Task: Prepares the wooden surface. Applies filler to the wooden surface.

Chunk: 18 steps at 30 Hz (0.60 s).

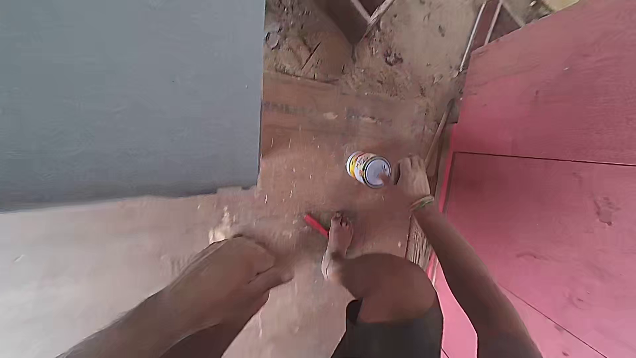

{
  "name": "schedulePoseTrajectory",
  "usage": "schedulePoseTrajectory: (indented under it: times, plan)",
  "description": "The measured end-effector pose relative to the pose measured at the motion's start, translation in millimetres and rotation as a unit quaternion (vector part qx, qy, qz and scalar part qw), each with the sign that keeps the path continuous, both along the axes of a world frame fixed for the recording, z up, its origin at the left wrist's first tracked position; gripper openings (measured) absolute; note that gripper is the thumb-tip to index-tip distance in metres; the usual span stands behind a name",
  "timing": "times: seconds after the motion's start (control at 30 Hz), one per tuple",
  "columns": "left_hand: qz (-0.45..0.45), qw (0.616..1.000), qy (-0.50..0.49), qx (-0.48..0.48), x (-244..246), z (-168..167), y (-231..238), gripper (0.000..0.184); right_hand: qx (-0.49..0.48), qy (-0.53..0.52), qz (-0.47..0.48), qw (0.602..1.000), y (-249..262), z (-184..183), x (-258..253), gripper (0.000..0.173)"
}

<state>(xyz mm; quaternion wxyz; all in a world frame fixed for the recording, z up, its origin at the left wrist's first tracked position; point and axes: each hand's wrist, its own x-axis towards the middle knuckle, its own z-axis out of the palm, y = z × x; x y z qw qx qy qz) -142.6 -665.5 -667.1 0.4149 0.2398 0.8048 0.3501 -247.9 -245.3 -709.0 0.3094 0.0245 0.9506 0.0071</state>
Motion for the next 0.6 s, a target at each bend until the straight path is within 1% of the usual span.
schedulePoseTrajectory:
  times: [0.03, 0.1, 0.13, 0.17, 0.2, 0.27, 0.33, 0.43, 0.53, 0.6]
  plan:
    - [-0.047, 0.998, -0.02, -0.045, -15.6, -5.6, -8.4, 0.066, -0.014, -0.004, 0.002, 1.0, -0.8, -11.1, 2.1, 0.08]
    - [-0.13, 0.983, -0.004, -0.133, -38.7, -18.7, -11.9, 0.062, -0.043, 0.005, 0.03, 0.999, -4.1, -30.5, 8.4, 0.086]
    - [-0.169, 0.972, 0.003, -0.162, -45.7, -28.2, -8.7, 0.059, -0.046, 0.01, 0.055, 0.997, -6.3, -40.5, 11.3, 0.089]
    - [-0.212, 0.963, -0.017, -0.165, -46.9, -37.3, -3.8, 0.055, -0.038, -0.003, 0.074, 0.997, -9.3, -48.1, 18.9, 0.092]
    - [-0.249, 0.955, -0.051, -0.151, -42.4, -44.2, 1.0, 0.049, -0.025, -0.019, 0.084, 0.996, -13.3, -53.7, 29.9, 0.092]
    - [-0.299, 0.939, -0.108, -0.132, -42.8, -46.3, 14.8, 0.046, -0.006, -0.021, 0.086, 0.996, -17.3, -56.2, 30.9, 0.082]
    - [-0.308, 0.936, -0.101, -0.138, -36.4, -36.6, 28.2, 0.047, -0.016, 0.008, 0.071, 0.997, -15.7, -57.5, 37.6, 0.073]
    - [-0.279, 0.943, -0.045, -0.176, -26.5, -34.0, 45.7, 0.046, -0.062, 0.071, 0.046, 0.994, -9.1, -67.5, 34.8, 0.072]
    - [-0.275, 0.936, -0.054, -0.214, -23.8, -56.8, 68.8, 0.045, -0.105, 0.106, 0.074, 0.986, -7.7, -73.7, 24.2, 0.07]
    - [-0.226, 0.948, -0.085, -0.209, -26.3, -81.1, 90.3, 0.044, -0.128, 0.11, 0.108, 0.98, -13.7, -76.0, 17.3, 0.07]
